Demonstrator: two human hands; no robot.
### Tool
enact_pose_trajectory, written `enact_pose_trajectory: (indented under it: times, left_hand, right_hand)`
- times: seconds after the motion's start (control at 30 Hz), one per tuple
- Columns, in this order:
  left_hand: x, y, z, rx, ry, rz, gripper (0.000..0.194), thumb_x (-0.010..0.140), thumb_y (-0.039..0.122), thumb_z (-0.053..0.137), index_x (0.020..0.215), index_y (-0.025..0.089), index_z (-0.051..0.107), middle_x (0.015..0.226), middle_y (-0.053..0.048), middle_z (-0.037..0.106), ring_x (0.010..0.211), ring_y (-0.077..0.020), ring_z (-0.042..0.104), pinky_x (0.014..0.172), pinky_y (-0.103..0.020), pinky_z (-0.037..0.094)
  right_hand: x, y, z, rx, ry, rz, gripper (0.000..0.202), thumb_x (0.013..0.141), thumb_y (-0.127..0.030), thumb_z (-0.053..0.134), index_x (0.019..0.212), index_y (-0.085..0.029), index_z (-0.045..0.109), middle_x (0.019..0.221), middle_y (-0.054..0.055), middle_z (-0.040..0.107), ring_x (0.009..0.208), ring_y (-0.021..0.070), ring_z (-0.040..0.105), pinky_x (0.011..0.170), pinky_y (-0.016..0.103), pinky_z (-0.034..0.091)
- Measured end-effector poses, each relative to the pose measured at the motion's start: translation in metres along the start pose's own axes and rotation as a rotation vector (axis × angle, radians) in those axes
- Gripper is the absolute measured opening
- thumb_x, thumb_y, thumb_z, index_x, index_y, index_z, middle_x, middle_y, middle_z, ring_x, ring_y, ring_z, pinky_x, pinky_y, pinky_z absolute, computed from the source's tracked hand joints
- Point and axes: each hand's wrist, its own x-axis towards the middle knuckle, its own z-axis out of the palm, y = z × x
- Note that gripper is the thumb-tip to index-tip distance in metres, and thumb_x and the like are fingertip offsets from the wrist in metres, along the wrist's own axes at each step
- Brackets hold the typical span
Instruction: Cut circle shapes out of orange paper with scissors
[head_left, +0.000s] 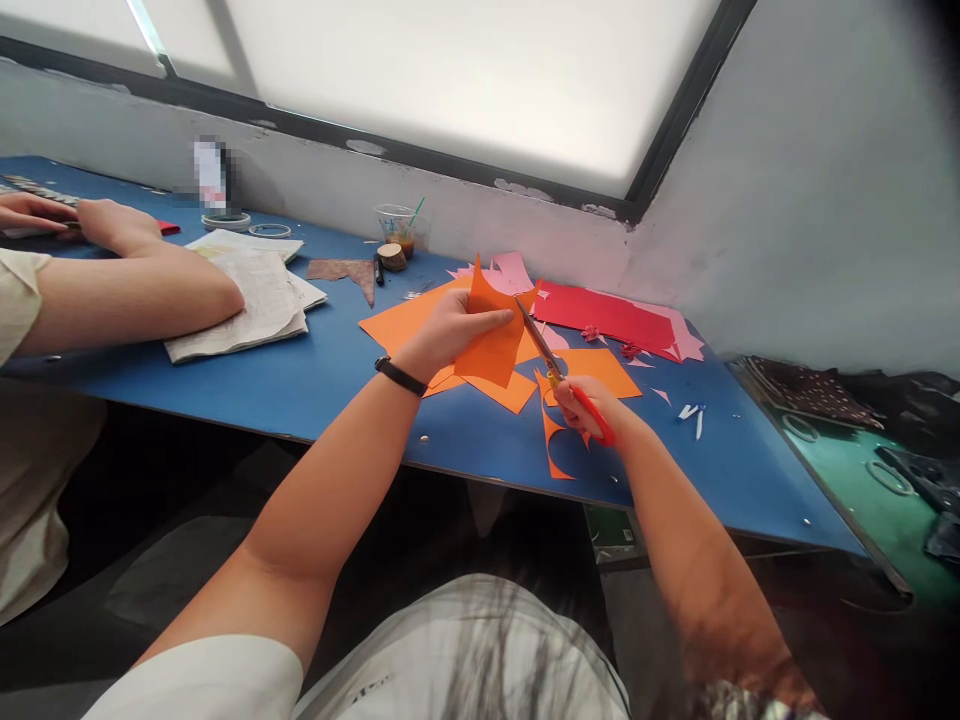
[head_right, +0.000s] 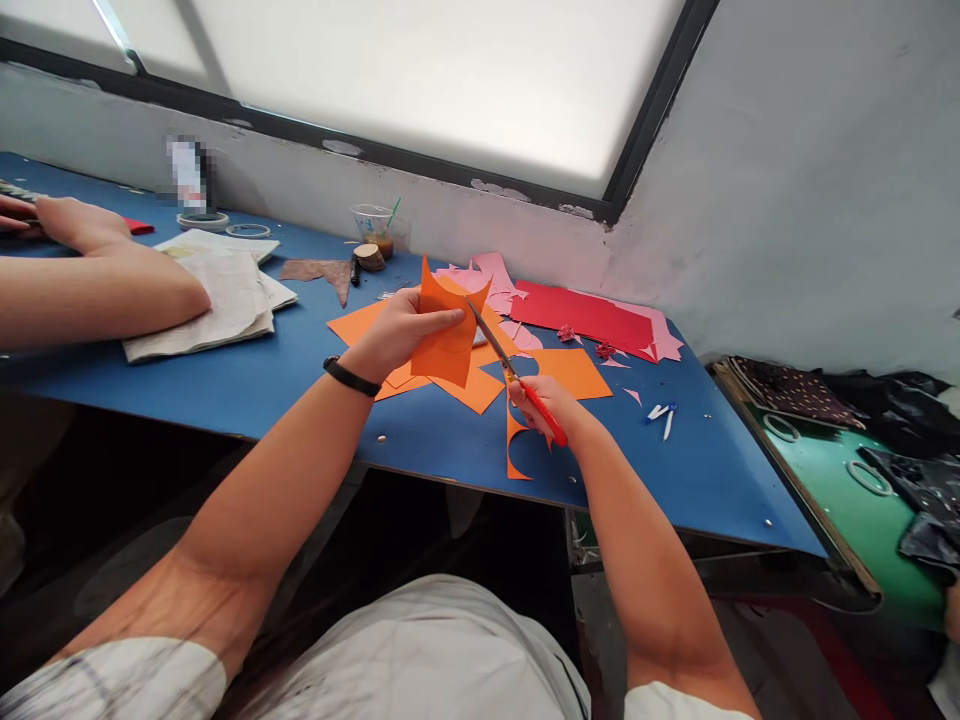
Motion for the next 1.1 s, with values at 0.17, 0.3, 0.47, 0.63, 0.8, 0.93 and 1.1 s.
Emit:
enact_pose_trajectory:
  times: [0.17,0.3,0.47,0.63,0.8,0.93,1.1]
  left_hand:
    - [0.0,0.001,-0.002,-0.031,-0.004,-0.032,0.032,0.098,0.046,0.102,0.113,0.019,0.094,0.118,-0.013,0.096,0.107,-0.0328,0.09,0.089,-0.043,0.07]
    - [0.001,-0.003,-0.004,-0.036,0.007,-0.04,0.024,0.1,0.042,0.101,0.109,0.02,0.096,0.111,-0.011,0.094,0.1,-0.0302,0.088,0.09,-0.045,0.069]
    - [0.001,-0.004,-0.005,-0.053,-0.009,-0.045,0.026,0.099,0.041,0.103,0.11,0.019,0.097,0.115,-0.011,0.096,0.103,-0.0302,0.089,0.092,-0.044,0.068]
    - [0.002,-0.006,-0.005,-0.06,-0.02,-0.051,0.026,0.099,0.04,0.103,0.111,0.018,0.096,0.118,-0.011,0.096,0.104,-0.0291,0.089,0.092,-0.043,0.068]
    - [0.002,-0.005,-0.006,-0.046,-0.018,-0.063,0.024,0.099,0.038,0.101,0.111,0.019,0.095,0.115,-0.011,0.096,0.102,-0.0293,0.09,0.094,-0.044,0.071]
    - [0.0,-0.001,-0.005,-0.046,-0.039,-0.071,0.028,0.097,0.04,0.103,0.113,0.019,0.095,0.118,-0.012,0.096,0.107,-0.0322,0.091,0.097,-0.046,0.073]
    - [0.001,0.0,-0.004,-0.029,-0.03,-0.048,0.022,0.098,0.037,0.102,0.11,0.02,0.096,0.115,-0.012,0.096,0.106,-0.0338,0.093,0.096,-0.048,0.076]
  right_hand:
    - [-0.003,-0.003,-0.001,-0.019,-0.004,0.022,0.085,0.108,-0.101,0.08,0.081,-0.031,0.039,0.07,-0.007,0.034,0.065,0.0147,0.026,0.054,0.029,0.028]
    - [-0.004,-0.004,-0.001,-0.012,0.007,0.035,0.08,0.111,-0.096,0.078,0.084,-0.031,0.041,0.07,-0.007,0.035,0.062,0.0134,0.028,0.053,0.028,0.027]
    - [-0.002,-0.001,-0.002,-0.012,0.0,0.06,0.071,0.118,-0.081,0.079,0.085,-0.029,0.042,0.072,-0.006,0.037,0.062,0.014,0.03,0.052,0.028,0.027]
    - [0.006,0.013,-0.005,0.007,-0.021,0.074,0.06,0.124,-0.063,0.074,0.086,-0.029,0.042,0.072,-0.004,0.038,0.064,0.0155,0.03,0.052,0.029,0.029]
    - [0.009,0.023,-0.006,0.029,-0.036,0.073,0.054,0.127,-0.057,0.068,0.088,-0.029,0.044,0.074,-0.002,0.04,0.066,0.0165,0.03,0.053,0.03,0.031]
    - [0.008,0.022,-0.006,0.03,-0.043,0.065,0.056,0.125,-0.058,0.072,0.087,-0.029,0.042,0.074,-0.003,0.036,0.066,0.0168,0.029,0.051,0.03,0.028]
    - [0.005,0.014,-0.004,0.016,-0.033,0.037,0.065,0.121,-0.065,0.078,0.084,-0.03,0.038,0.074,-0.004,0.034,0.066,0.0165,0.029,0.051,0.03,0.029]
